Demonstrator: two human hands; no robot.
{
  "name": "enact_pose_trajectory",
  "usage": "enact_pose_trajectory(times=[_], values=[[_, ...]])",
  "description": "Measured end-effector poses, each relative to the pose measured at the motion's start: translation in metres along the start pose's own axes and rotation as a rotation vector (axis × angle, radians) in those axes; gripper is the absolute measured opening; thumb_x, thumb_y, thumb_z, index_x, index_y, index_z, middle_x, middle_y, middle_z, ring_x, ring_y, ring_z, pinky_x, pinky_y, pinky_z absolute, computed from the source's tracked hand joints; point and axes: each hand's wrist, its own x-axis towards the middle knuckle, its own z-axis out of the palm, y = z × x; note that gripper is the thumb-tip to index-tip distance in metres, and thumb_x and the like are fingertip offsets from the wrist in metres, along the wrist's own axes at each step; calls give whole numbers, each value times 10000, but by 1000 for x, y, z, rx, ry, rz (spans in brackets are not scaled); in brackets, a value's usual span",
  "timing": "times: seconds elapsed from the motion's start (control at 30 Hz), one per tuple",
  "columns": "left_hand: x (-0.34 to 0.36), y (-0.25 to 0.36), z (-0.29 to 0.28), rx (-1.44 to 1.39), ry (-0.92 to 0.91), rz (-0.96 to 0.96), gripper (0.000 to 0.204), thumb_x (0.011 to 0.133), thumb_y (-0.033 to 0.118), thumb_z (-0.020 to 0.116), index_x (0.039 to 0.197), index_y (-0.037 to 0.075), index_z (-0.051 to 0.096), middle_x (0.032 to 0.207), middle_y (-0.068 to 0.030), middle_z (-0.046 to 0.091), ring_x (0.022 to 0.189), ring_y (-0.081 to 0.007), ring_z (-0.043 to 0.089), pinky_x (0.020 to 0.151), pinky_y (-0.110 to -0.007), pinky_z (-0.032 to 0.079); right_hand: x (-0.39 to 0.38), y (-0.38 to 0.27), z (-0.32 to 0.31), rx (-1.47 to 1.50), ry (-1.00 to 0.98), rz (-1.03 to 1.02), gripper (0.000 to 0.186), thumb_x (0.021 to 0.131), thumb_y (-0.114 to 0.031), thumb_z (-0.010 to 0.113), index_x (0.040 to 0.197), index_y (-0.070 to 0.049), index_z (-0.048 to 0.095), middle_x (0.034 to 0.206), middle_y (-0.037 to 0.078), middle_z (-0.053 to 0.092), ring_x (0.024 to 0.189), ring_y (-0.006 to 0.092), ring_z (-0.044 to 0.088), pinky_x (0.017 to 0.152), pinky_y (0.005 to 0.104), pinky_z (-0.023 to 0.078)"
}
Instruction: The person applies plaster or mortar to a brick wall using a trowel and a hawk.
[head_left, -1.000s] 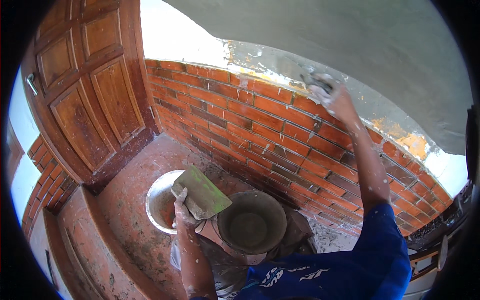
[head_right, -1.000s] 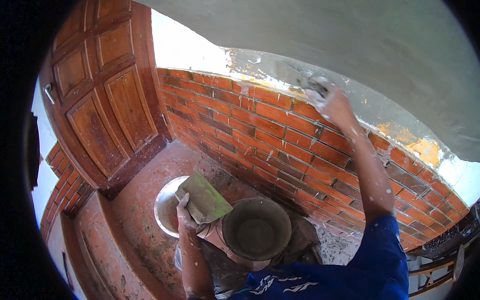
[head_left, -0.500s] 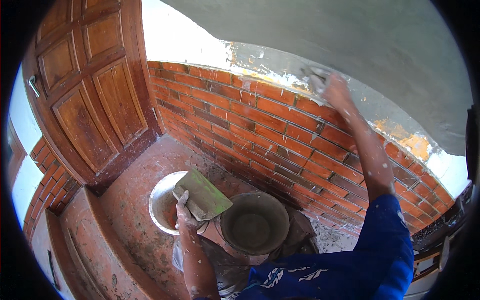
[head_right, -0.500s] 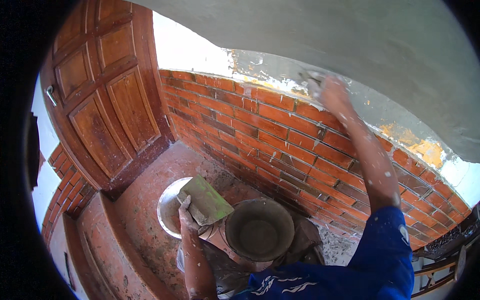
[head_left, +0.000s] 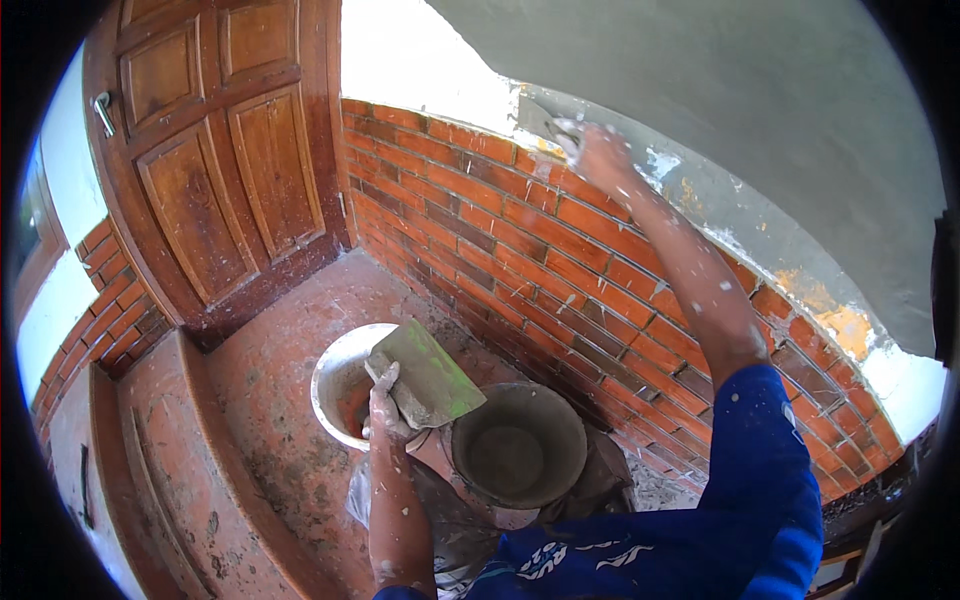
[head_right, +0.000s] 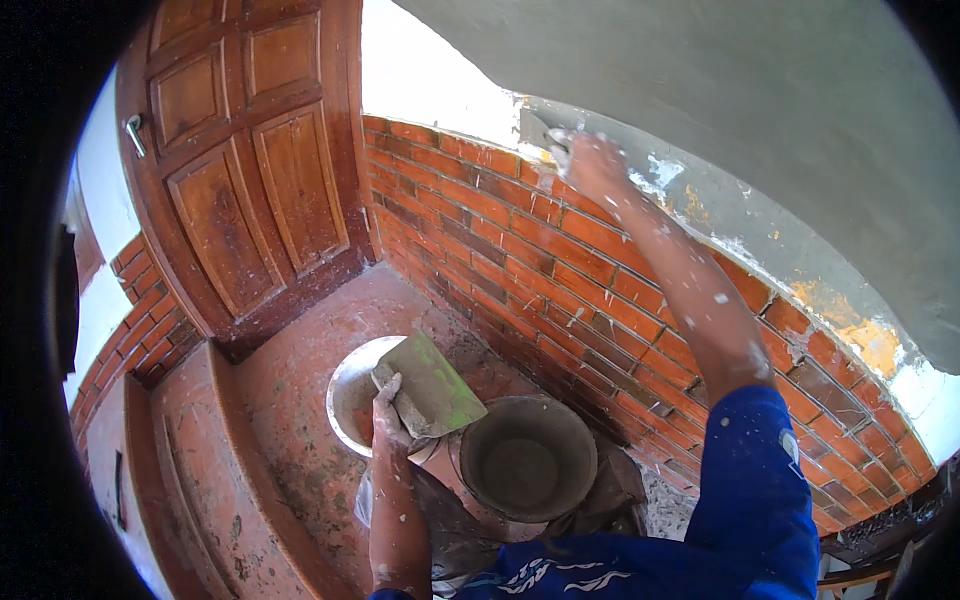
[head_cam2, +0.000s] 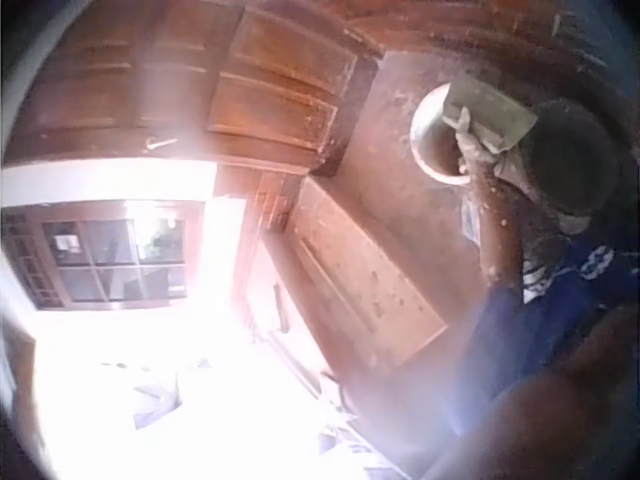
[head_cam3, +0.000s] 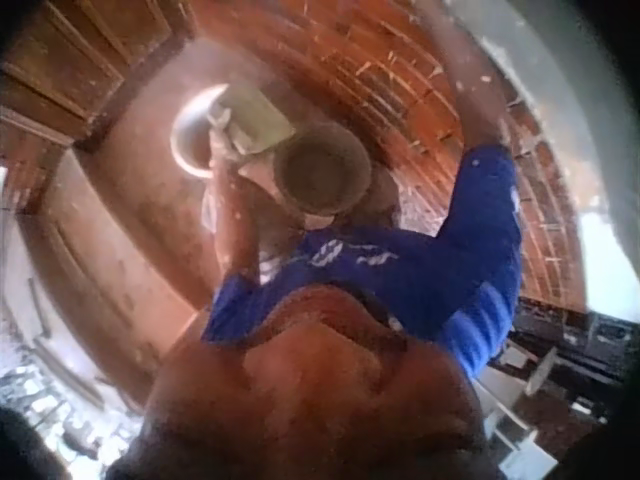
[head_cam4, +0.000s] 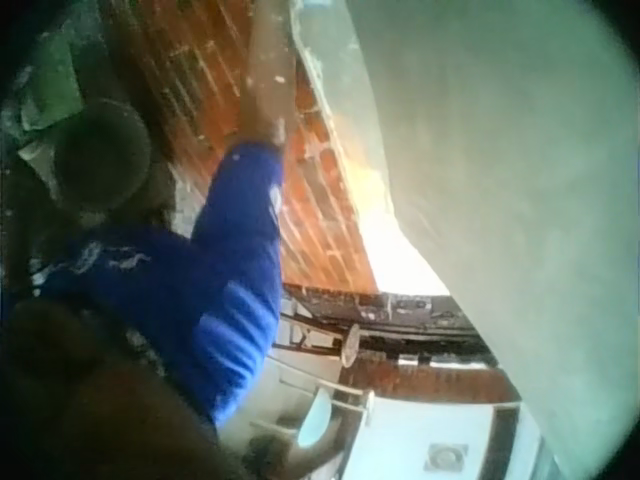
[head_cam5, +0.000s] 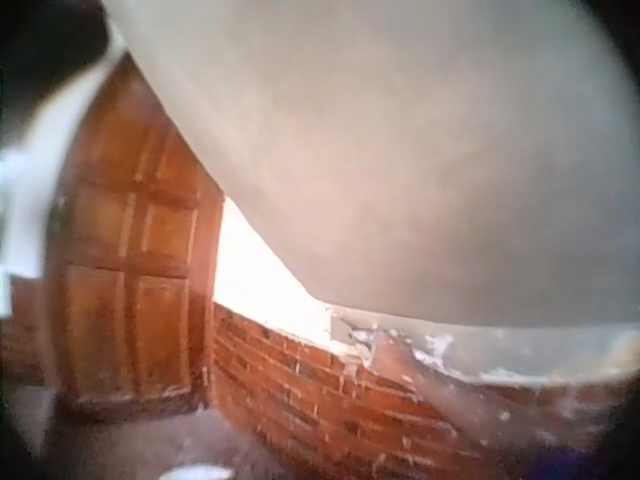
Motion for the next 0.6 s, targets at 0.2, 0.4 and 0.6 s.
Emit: enact_pose_trajectory(times=[0.2, 0.4, 0.6], values=[[-12, 3, 17, 15, 12, -17, 477, 868, 271, 626, 1281, 64, 509, 1173, -143, 606, 1047, -335, 595, 910, -522, 486, 44, -19, 17, -10, -17, 65, 262, 838, -109, 546, 1062, -20, 649, 1121, 203, 645, 1065, 388, 615, 903, 487, 504], [-10, 5, 11, -6, 48, -13, 505, 868, 268, 621, 1311, 67, 485, 1209, -148, 586, 1083, -349, 572, 948, -530, 460, 12, 1, -19, -57, -18, 169, 267, 859, -165, 559, 1043, 5, 651, 1118, 221, 641, 1061, 380, 619, 912, 471, 497], [0, 6, 14, 58, 26, 22, 513, 863, 263, 628, 1312, 61, 484, 1211, -151, 585, 1087, -354, 567, 954, -529, 457, -52, 52, -67, -165, 24, 324, 444, 911, -382, 584, 1016, 45, 648, 1050, 254, 652, 1011, 405, 624, 895, 468, 493]])
